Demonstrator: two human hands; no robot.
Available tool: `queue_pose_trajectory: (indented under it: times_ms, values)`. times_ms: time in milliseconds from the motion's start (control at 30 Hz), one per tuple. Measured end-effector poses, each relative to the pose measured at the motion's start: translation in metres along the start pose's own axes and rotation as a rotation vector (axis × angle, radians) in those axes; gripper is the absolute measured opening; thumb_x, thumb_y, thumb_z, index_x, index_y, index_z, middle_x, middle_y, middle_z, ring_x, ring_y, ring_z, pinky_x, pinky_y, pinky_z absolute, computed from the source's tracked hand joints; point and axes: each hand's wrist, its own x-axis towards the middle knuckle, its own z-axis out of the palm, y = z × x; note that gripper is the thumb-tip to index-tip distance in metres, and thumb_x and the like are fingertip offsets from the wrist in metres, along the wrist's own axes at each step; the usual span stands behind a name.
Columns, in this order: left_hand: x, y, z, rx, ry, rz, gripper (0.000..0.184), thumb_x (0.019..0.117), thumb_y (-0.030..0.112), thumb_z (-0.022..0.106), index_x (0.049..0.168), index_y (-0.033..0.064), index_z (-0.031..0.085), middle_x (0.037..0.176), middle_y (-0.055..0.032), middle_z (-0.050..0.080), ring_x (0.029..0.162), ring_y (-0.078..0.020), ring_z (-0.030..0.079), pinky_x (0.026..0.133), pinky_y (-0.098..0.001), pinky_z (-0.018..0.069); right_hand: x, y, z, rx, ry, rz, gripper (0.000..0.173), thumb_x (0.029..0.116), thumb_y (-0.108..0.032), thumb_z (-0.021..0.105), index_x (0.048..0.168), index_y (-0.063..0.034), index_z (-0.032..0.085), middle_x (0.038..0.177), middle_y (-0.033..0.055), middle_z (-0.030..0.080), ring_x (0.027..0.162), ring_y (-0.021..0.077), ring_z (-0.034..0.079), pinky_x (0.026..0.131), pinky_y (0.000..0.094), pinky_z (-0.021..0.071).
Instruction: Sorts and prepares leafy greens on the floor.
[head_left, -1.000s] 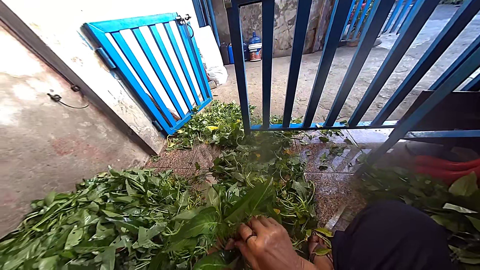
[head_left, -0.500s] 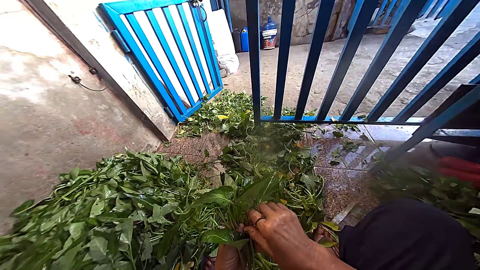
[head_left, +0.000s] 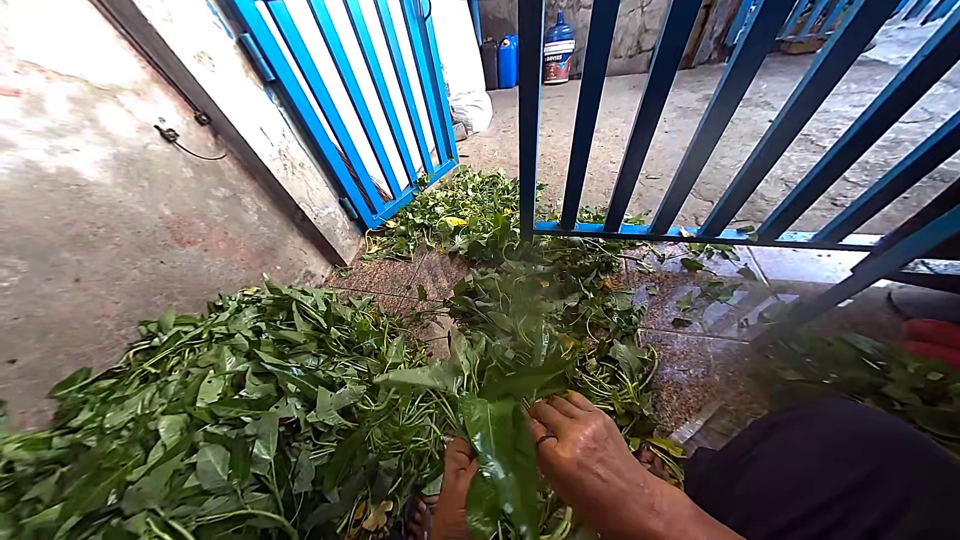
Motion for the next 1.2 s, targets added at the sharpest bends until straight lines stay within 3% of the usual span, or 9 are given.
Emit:
queue_pose_trajectory:
  times_ms: [167,300,467,633,833,933,1067,1133,1200]
  values:
    - [0.016,-0.001,0.010,-0.171,0.256,-0.019,0.029,0.0882,0.011,0.079,0.110,-0.0023,0.065,0.096,-0.0185,0.075,0.086,-0.0272,0.076,0.080,-0.0457,0.0640,-0.032,0.007,0.008,-0.084,-0.109,0.098,0.014,0.0926,-0.016,0.061,0.090,-0.0121,0.075,0.071,0.0055,0.068,0.063,0.0227,0.068,0.057,0.0396,0.0568]
    - [0.022,0.001,0.020,-0.134,0.454,-0.069,0.015,0.1005,0.000,0.050,0.112,-0.0081,0.056,0.084,-0.0242,0.072,0.070,-0.0361,0.074,0.066,-0.0520,0.0650,-0.071,0.012,0.004,0.100,-0.415,0.160,0.015,0.0920,-0.017,0.063,0.081,-0.0103,0.071,0.067,0.0087,0.066,0.063,0.0272,0.070,0.056,0.0465,0.0573]
    - [0.028,0.010,0.019,-0.010,0.695,-0.092,0.015,0.1044,-0.006,0.045,0.115,-0.0123,0.053,0.085,-0.0278,0.072,0.072,-0.0374,0.075,0.064,-0.0481,0.0653,-0.068,0.026,-0.014,0.150,-1.288,0.550,0.040,0.1065,-0.032,0.047,0.122,-0.0011,0.066,0.115,0.0278,0.069,0.106,0.0489,0.068,0.084,0.0672,0.0522]
    - [0.031,0.003,0.033,0.081,0.705,-0.107,0.022,0.1001,-0.003,0.060,0.120,-0.0115,0.055,0.093,-0.0231,0.072,0.073,-0.0308,0.074,0.063,-0.0445,0.0649,-0.062,0.004,0.020,0.607,-0.689,0.662,0.081,0.0874,-0.075,0.060,0.139,-0.0123,0.063,0.125,0.0189,0.064,0.115,0.0361,0.062,0.098,0.0592,0.0506]
    - [0.030,0.014,0.030,0.110,0.800,0.020,0.021,0.1055,0.002,0.052,0.121,-0.0113,0.051,0.084,-0.0231,0.073,0.071,-0.0337,0.076,0.065,-0.0467,0.0662,-0.073,-0.030,0.085,0.593,-0.085,0.663,0.034,0.1060,-0.028,0.050,0.092,-0.0028,0.069,0.086,0.0107,0.067,0.081,0.0216,0.069,0.074,0.0380,0.0599]
    - [0.026,0.031,0.014,0.147,0.867,0.147,0.018,0.1069,0.004,0.049,0.118,-0.0104,0.052,0.080,-0.0210,0.073,0.070,-0.0316,0.076,0.066,-0.0435,0.0665,-0.096,-0.009,0.075,0.235,-0.328,0.556,0.029,0.1033,-0.022,0.053,0.093,-0.0004,0.069,0.088,0.0167,0.069,0.085,0.0313,0.073,0.074,0.0451,0.0625]
    - [0.023,0.050,0.007,0.180,0.884,0.191,0.016,0.1057,0.001,0.051,0.117,-0.0102,0.051,0.081,-0.0215,0.074,0.070,-0.0322,0.077,0.065,-0.0431,0.0668,-0.097,0.017,0.048,0.097,-1.358,0.747,0.036,0.1026,-0.015,0.050,0.131,0.0061,0.059,0.135,0.0313,0.058,0.122,0.0504,0.059,0.091,0.0661,0.0523]
    - [0.020,0.048,0.009,0.193,0.824,0.140,0.018,0.1056,0.001,0.051,0.120,-0.0104,0.051,0.083,-0.0225,0.074,0.072,-0.0327,0.077,0.066,-0.0439,0.0667,-0.092,0.014,0.038,0.124,-1.249,0.693,0.044,0.0994,-0.015,0.058,0.138,0.0061,0.055,0.144,0.0322,0.049,0.132,0.0514,0.050,0.097,0.0653,0.0496]
    - [0.021,0.040,0.014,0.174,0.743,0.074,0.020,0.1055,0.000,0.051,0.122,-0.0116,0.050,0.085,-0.0247,0.073,0.074,-0.0356,0.076,0.068,-0.0471,0.0666,-0.085,0.008,0.034,0.314,-0.744,0.504,0.041,0.0965,-0.017,0.060,0.136,-0.0048,0.062,0.139,0.0234,0.057,0.127,0.0420,0.057,0.096,0.0564,0.0538]
